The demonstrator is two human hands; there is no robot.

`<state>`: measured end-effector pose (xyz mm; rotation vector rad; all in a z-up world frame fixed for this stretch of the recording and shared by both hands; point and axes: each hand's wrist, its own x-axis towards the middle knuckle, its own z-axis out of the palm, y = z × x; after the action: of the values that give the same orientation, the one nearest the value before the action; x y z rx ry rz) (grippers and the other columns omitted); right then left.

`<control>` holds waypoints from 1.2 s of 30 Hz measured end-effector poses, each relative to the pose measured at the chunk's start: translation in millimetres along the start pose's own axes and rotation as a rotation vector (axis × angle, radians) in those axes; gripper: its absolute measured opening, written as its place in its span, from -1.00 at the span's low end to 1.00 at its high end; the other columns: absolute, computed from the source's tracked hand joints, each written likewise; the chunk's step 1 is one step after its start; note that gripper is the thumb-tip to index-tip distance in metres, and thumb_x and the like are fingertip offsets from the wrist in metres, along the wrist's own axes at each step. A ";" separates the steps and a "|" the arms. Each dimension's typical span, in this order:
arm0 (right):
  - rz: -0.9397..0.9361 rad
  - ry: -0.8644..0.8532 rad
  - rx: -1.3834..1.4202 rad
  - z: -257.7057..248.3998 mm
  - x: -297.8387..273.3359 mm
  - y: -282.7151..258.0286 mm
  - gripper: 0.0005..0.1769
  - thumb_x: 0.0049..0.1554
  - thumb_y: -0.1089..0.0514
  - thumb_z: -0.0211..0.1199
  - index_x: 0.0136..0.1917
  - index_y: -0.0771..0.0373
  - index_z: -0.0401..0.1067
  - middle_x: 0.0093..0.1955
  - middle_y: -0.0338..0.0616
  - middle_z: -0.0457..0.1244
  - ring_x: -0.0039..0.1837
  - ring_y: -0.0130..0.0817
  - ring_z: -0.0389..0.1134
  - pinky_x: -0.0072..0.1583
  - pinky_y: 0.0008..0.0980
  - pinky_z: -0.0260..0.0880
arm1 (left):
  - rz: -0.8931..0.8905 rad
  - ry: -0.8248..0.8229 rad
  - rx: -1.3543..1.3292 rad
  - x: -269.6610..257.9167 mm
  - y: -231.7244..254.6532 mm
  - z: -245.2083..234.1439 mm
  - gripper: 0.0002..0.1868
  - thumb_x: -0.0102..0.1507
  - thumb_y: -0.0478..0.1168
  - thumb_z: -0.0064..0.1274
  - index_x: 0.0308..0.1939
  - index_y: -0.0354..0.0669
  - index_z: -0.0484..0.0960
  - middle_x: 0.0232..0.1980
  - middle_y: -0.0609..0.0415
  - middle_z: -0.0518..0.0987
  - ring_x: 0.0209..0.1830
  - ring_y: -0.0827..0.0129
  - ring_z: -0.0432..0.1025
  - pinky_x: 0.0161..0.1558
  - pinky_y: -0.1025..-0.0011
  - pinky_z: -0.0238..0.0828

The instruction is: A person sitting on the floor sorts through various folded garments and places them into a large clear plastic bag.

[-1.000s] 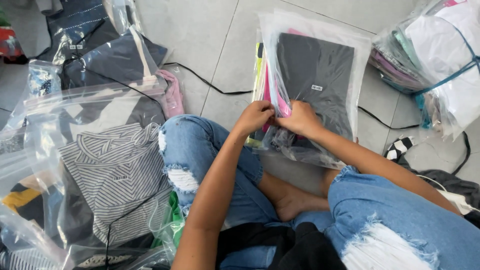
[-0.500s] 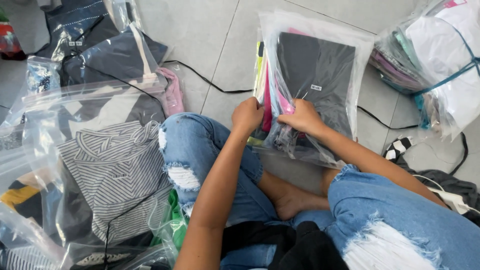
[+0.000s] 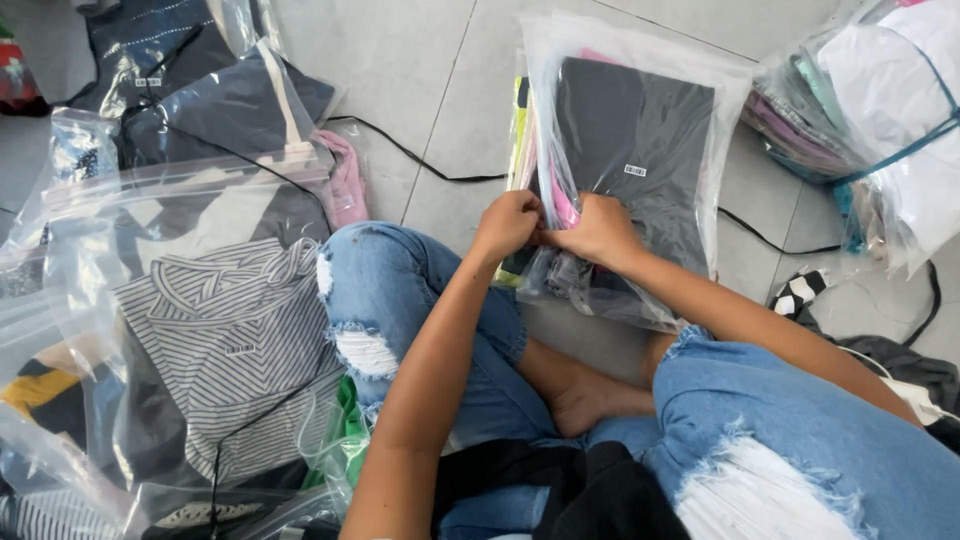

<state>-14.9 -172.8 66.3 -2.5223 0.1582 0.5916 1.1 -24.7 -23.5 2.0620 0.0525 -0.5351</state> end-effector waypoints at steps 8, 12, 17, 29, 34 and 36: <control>-0.038 0.023 -0.015 21.3 22.9 33.1 -0.36 -0.23 -0.25 0.42 -0.09 0.31 0.50 -0.14 0.17 0.37 0.06 0.20 0.38 0.01 0.05 0.40 | 0.133 0.149 0.217 -23.5 22.1 -23.6 -0.85 0.12 -0.25 0.06 -0.34 0.15 0.69 0.02 -0.07 0.37 0.14 -0.14 0.31 0.10 0.01 0.31; -0.037 0.027 -0.006 24.2 26.0 36.5 -0.37 -0.22 -0.25 0.43 -0.09 0.29 0.49 -0.14 0.16 0.37 0.06 0.20 0.38 0.01 0.06 0.40 | 0.060 0.084 0.081 -6.2 3.0 -4.5 -0.86 0.14 -0.21 0.06 -0.28 0.17 0.67 -0.03 -0.11 0.37 0.01 -0.22 0.44 0.07 0.06 0.41; -0.024 0.031 0.013 19.8 22.5 28.9 -0.42 -0.20 -0.21 0.41 -0.10 0.30 0.49 -0.14 0.17 0.37 0.06 0.20 0.38 0.02 0.04 0.39 | -0.028 0.067 0.001 -23.2 24.5 -19.9 -0.84 0.15 -0.23 0.00 -0.19 0.01 0.55 -0.25 -0.09 0.53 -0.04 -0.12 0.49 0.06 0.08 0.39; -0.020 0.037 0.024 17.9 18.3 30.9 -0.44 -0.19 -0.20 0.40 -0.14 0.31 0.50 -0.17 0.17 0.37 0.04 0.18 0.39 0.00 0.00 0.38 | -0.077 0.136 -0.041 -15.7 26.5 -19.8 -0.73 0.21 -0.09 -0.10 -0.09 -0.13 0.41 -0.19 -0.21 0.61 -0.01 -0.18 0.49 0.04 -0.03 0.38; -0.023 0.041 0.036 14.9 14.5 28.2 -0.47 -0.19 -0.16 0.40 -0.14 0.31 0.49 -0.17 0.17 0.37 0.04 0.16 0.40 0.01 0.00 0.38 | -0.039 0.061 0.135 -6.6 13.8 -10.6 -0.67 0.23 0.04 -0.09 -0.12 -0.07 0.57 -0.21 -0.10 0.64 -0.04 -0.08 0.52 0.00 0.03 0.42; -0.020 0.041 0.041 14.1 13.2 29.4 -0.46 -0.19 -0.18 0.41 -0.14 0.31 0.49 -0.17 0.17 0.38 0.04 0.15 0.40 0.00 -0.01 0.38 | -0.023 0.045 0.145 -9.9 18.0 -11.0 -0.68 0.24 0.04 -0.09 -0.10 -0.03 0.58 -0.19 -0.09 0.64 -0.05 -0.08 0.52 -0.02 0.04 0.44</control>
<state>-15.1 -190.2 35.7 -2.4944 0.1582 0.5230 0.5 -23.4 -0.3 2.2177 0.0658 -0.5196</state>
